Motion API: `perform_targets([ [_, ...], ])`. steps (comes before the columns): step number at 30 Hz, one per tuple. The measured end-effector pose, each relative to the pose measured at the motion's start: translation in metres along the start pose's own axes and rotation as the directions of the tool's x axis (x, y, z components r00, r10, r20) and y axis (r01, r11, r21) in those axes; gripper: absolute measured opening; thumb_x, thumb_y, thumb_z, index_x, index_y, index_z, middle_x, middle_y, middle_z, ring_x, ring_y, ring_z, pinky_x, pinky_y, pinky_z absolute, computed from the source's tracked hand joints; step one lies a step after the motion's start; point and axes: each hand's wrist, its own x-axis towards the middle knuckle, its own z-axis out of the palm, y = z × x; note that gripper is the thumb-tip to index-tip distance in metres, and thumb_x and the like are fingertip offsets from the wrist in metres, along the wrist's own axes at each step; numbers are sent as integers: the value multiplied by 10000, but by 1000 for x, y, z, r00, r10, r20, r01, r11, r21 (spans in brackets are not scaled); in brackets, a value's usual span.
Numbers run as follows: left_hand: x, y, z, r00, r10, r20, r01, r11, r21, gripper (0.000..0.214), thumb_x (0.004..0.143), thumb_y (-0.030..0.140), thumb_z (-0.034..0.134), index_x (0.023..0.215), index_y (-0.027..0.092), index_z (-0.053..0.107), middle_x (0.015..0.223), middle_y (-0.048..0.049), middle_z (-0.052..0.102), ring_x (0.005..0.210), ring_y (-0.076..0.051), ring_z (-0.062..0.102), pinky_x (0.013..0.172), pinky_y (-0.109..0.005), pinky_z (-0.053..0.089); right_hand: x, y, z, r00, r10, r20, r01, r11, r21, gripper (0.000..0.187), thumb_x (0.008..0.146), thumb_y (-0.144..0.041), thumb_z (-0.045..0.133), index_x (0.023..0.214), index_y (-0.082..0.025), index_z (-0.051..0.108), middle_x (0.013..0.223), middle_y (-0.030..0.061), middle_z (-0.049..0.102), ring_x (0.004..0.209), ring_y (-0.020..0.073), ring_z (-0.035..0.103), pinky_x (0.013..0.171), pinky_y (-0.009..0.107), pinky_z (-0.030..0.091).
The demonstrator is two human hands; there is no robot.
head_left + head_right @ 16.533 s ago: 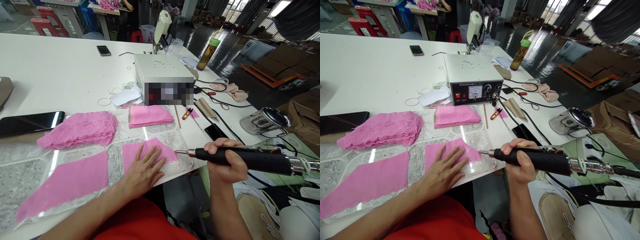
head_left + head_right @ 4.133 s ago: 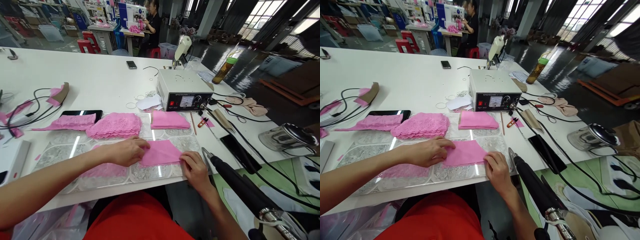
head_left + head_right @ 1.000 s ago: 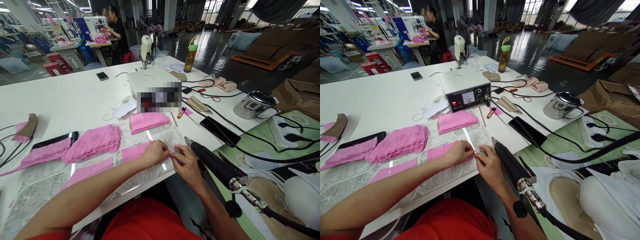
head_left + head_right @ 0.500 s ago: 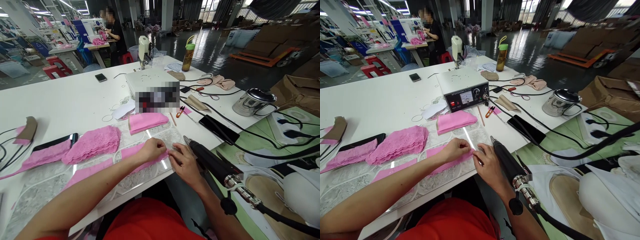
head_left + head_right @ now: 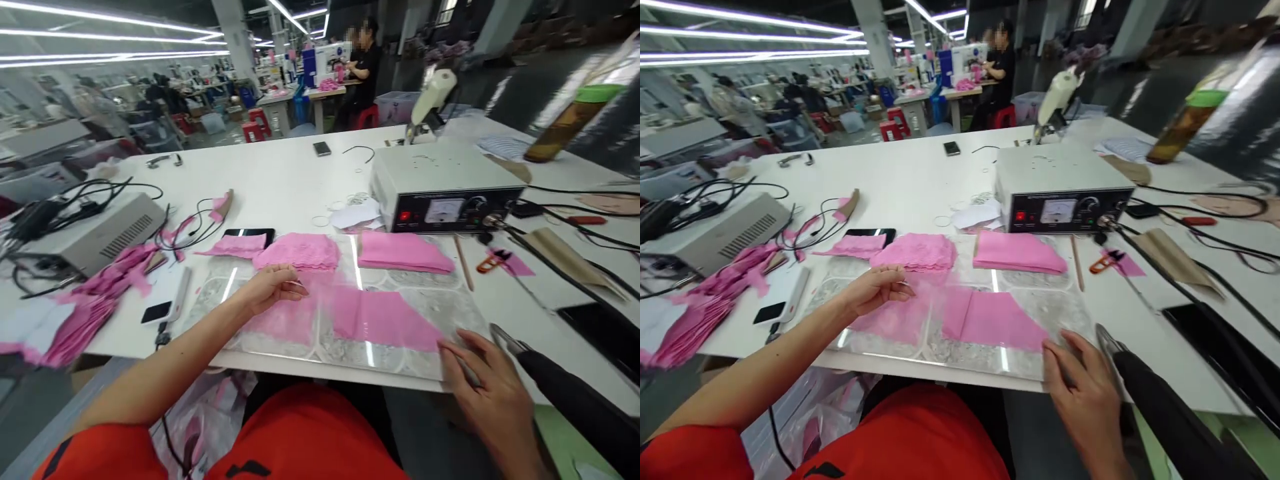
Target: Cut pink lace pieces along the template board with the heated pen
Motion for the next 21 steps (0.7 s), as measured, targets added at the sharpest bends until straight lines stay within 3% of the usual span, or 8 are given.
perform_targets([
  [5,-31,-20,-55,994,-38,-98,29,996,-83,166,737,146,686,703,119,525,685,-88,709,674,-175,715,636,-219,581,12,-10,-5,999,-9,52,11,999,-48,191,858,-340,552,956,-229,674,1064,83,619,932,240,614,820,406,505],
  [9,-41,-31,-75,996,-54,-78,47,995,-85,167,750,158,691,709,117,535,698,-98,716,682,-156,713,687,-214,579,36,-60,4,985,-122,124,105,986,129,158,829,-252,604,981,-234,646,982,62,622,906,207,594,808,375,499],
  [12,-41,-34,-82,998,-46,-47,42,994,-97,169,741,170,706,713,118,547,696,-82,714,702,-159,713,711,-227,578,50,-105,30,945,-240,223,181,950,256,171,810,-193,613,978,-222,627,920,54,617,883,194,566,768,353,497],
  [15,-38,-34,-82,999,-45,-5,44,993,-112,167,724,169,718,717,115,560,692,-76,711,698,-158,709,710,-239,577,54,-133,58,908,-311,282,247,939,241,168,786,-163,619,951,-196,626,900,65,618,867,207,540,744,363,478],
  [18,-32,-32,-77,999,-18,43,24,988,-155,167,699,152,724,704,114,561,665,-59,698,662,-140,694,707,-250,578,53,-138,75,895,-332,299,278,938,209,101,802,-125,575,851,-198,624,847,58,614,832,201,521,728,359,458],
  [21,-26,-27,-69,995,37,94,-17,979,-203,169,682,140,719,679,117,551,667,-42,684,661,-131,681,724,-273,577,57,-134,78,893,-331,306,270,936,226,114,822,-110,543,824,-203,610,827,51,611,822,191,521,724,348,461],
])
